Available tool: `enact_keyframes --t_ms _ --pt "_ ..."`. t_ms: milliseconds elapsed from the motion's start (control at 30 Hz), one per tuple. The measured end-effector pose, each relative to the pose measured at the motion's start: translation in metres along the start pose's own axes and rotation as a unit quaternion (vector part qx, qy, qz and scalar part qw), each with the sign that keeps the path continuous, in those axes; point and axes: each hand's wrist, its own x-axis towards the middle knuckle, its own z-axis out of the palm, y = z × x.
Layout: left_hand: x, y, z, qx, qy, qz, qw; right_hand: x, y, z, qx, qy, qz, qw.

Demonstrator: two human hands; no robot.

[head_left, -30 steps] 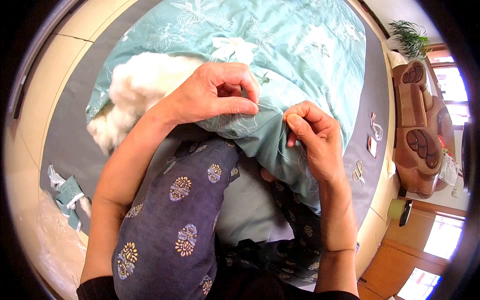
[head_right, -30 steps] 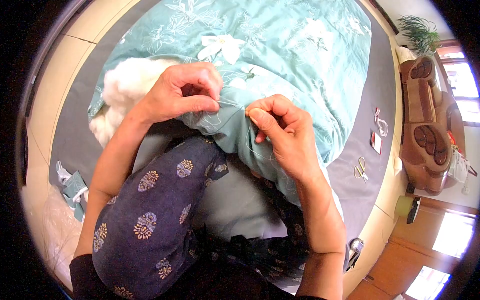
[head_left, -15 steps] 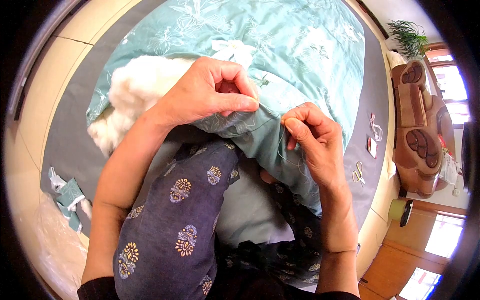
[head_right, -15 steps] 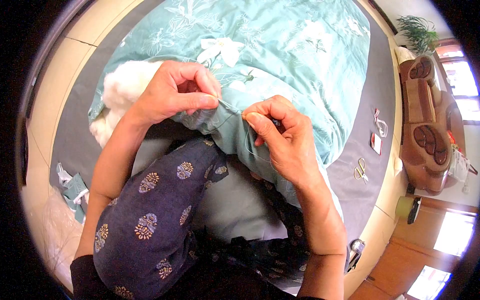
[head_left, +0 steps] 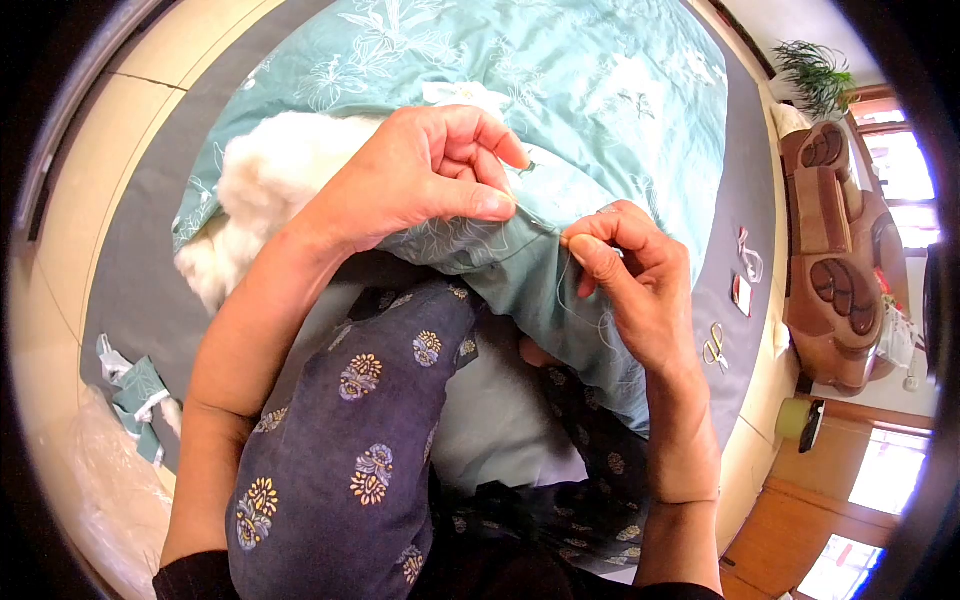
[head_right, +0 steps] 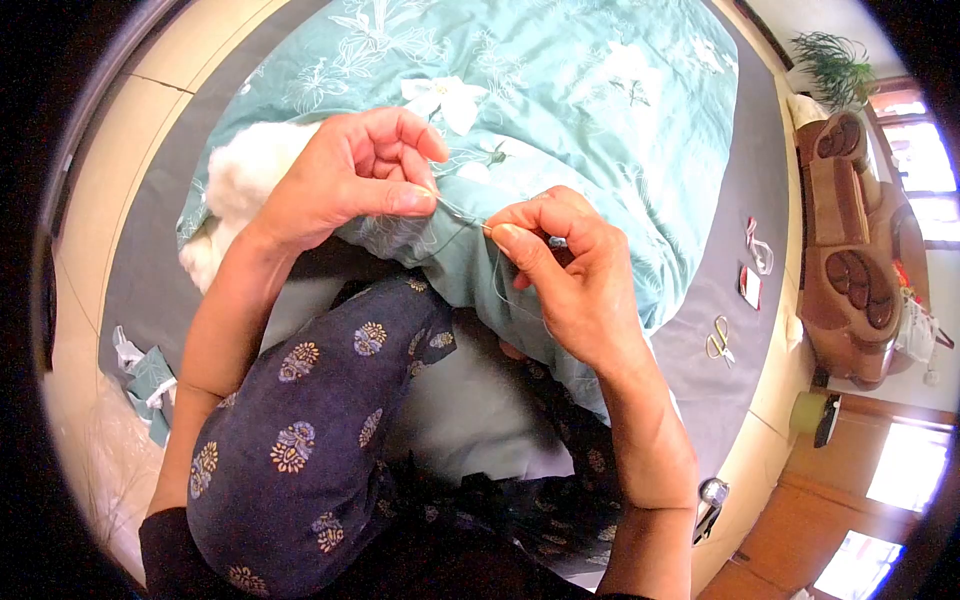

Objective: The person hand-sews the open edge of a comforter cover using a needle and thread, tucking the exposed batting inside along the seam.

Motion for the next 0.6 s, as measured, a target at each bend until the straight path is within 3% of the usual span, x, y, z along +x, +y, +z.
enact_keyframes --t_ms 133,233,600 --pt "-0.002 0.005 0.002 0.001 0.012 -0.007 1.000 -0.001 -0.006 0.003 -0.050 0.022 -0.012 0.998" --pt "-0.004 0.006 0.005 0.004 0.021 -0.001 1.000 -0.001 0.000 0.002 -0.157 0.046 -0.078 0.983" --pt "-0.009 0.010 0.012 0.023 0.041 0.013 0.999 -0.005 -0.004 0.010 -0.137 0.082 -0.078 0.984"
